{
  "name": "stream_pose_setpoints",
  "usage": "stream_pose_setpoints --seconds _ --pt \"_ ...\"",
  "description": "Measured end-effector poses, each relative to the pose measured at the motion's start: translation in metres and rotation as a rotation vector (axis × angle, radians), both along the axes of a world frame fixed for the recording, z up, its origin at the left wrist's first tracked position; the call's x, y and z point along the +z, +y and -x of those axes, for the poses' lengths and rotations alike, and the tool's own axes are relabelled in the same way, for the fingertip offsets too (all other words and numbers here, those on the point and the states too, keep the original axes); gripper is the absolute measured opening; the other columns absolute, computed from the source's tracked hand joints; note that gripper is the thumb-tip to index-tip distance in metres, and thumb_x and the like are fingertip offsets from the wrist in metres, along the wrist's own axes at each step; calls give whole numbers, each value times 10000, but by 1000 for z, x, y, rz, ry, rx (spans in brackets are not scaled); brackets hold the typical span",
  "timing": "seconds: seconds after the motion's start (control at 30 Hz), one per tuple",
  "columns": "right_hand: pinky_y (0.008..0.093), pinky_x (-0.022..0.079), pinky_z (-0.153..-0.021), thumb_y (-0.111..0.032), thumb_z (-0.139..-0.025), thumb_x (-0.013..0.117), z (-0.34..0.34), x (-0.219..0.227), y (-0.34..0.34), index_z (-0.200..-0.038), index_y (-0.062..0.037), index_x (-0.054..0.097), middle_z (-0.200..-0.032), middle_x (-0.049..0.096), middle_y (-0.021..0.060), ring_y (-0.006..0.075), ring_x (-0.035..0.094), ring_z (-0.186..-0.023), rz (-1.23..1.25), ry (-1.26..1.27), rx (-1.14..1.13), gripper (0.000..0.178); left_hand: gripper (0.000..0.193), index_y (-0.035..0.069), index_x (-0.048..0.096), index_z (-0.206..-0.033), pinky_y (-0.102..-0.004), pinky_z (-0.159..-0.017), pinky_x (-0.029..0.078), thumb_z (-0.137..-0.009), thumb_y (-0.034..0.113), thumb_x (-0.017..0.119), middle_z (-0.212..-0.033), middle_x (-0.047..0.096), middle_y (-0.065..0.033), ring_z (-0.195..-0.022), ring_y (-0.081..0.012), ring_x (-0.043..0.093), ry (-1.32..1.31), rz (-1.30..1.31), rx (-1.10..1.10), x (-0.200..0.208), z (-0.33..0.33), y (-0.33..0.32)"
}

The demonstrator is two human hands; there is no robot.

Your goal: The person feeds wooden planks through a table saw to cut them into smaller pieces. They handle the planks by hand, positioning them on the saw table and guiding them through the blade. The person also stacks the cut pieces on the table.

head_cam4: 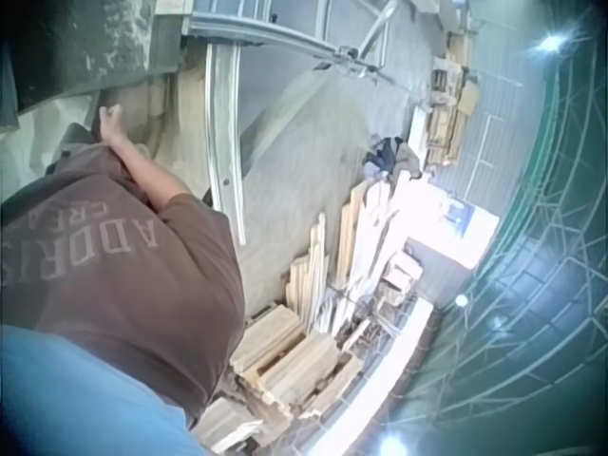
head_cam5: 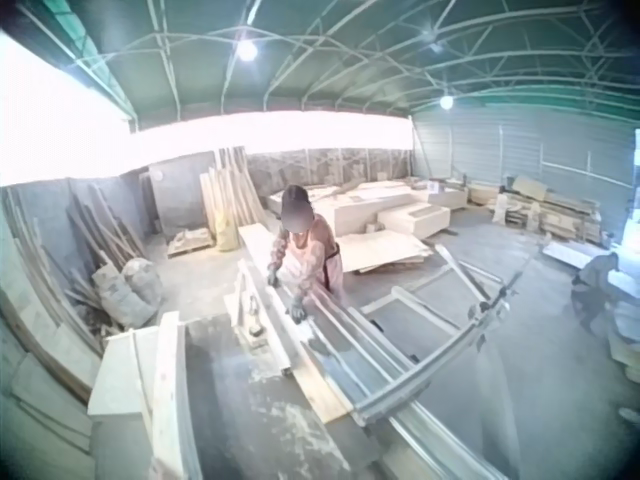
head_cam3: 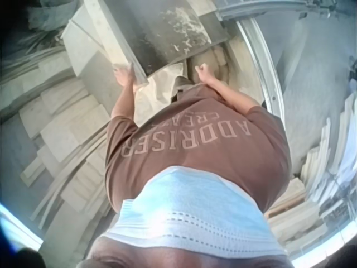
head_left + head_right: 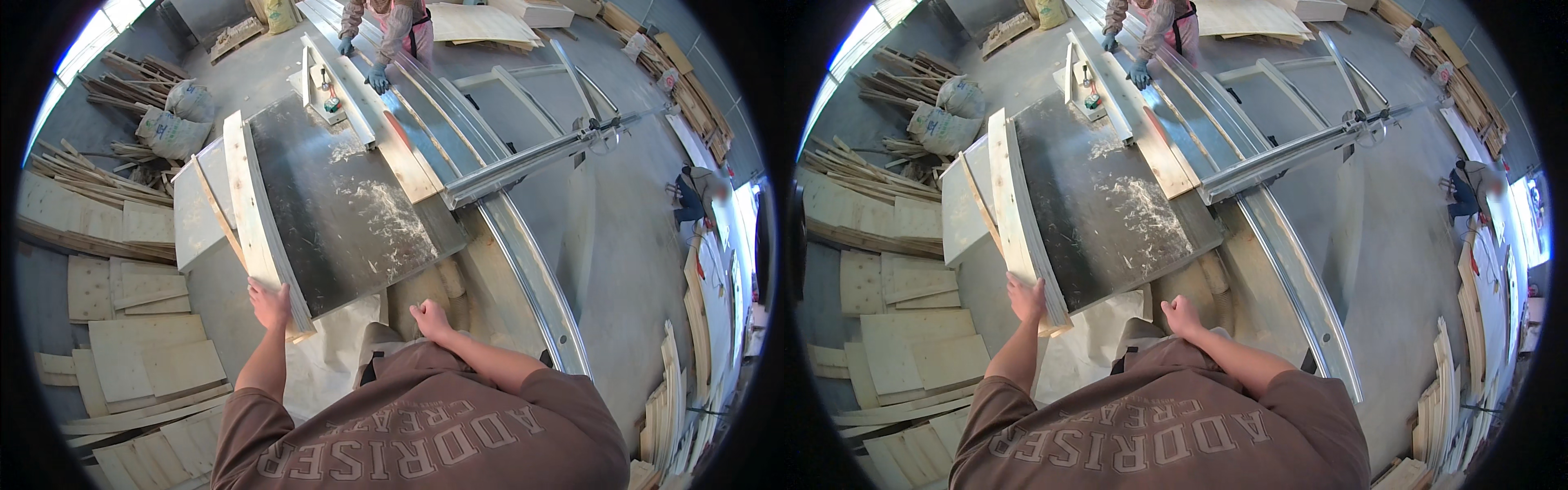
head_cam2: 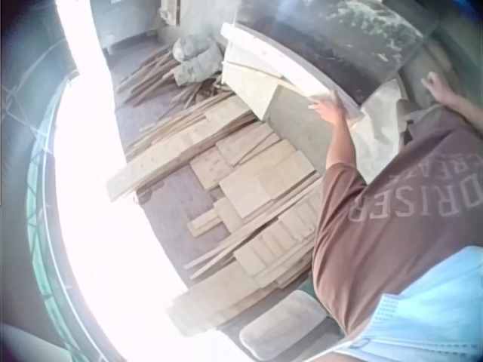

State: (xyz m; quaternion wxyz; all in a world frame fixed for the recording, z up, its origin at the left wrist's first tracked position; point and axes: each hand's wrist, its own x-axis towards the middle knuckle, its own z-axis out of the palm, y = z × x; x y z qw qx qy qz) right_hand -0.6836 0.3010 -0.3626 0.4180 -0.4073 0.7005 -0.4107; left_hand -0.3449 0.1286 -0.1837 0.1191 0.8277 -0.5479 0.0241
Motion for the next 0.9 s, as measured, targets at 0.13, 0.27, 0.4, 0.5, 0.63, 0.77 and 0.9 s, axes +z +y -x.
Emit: stream_pose_setpoints --seconds 0.13,0.27,0.4,0.5,0.63,0.77,0.9 --pt "482 506 -695 -379 -977 745 0 -4 -2 -790 18 598 -746 665 201 331 649 -712 -5 -3 -18 463 1109 -23 254 -1650 -495 -1159 472 -815 451 808 -1597 459 -240 -1443 -402 485 7 -3 -12 2 1 1" --pt "468 510 -699 -375 -979 745 12 -5 -16 -784 16 601 -747 672 178 295 640 -710 -7 -59 -62 460 1105 -24 259 -1648 -497 -1154 475 -815 451 809 -1585 469 -237 -1442 -401 484 0 10 -21 2 0 -1" --pt "480 536 -690 -426 -978 719 36 -5 -41 -859 18 632 -778 683 158 278 669 -772 -25 -108 -193 468 1103 -24 262 -1648 -497 -1148 478 -817 453 808 -1571 479 -232 -1436 -395 489 -1 2 -12 4 1 -1" --pt "450 523 -587 -435 -971 728 63 -4 -70 -940 45 644 -838 692 151 260 653 -729 -316 -425 -255 488 1103 -21 262 -1650 -495 -1143 481 -819 457 808 -1569 480 -227 -1427 -390 500 -14 -8 11 6 -4 1" --pt "427 510 -521 -456 -967 728 95 -43 -104 -1108 86 645 -978 712 190 279 668 -700 -400 -492 -463 566 1112 -11 258 -1658 -491 -1142 483 -818 462 814 -1572 480 -219 -1419 -385 511 -19 -28 16 12 10 -7" --pt "451 540 -563 -476 -967 726 110 -44 -129 -1230 109 636 -1084 719 232 322 707 -752 -404 -443 -463 648 1120 -2 252 -1663 -487 -1145 483 -816 467 816 -1565 487 -211 -1419 -385 511 -17 -38 21 10 8 -10" --pt "498 589 -785 -514 -963 730 114 -25 -146 -1310 121 623 -1238 705 288 405 724 -1034 -419 -371 -481 732 1115 0 253 -1662 -487 -1145 483 -817 467 811 -1563 487 -205 -1419 -384 511 -34 -23 31 8 2 -8"
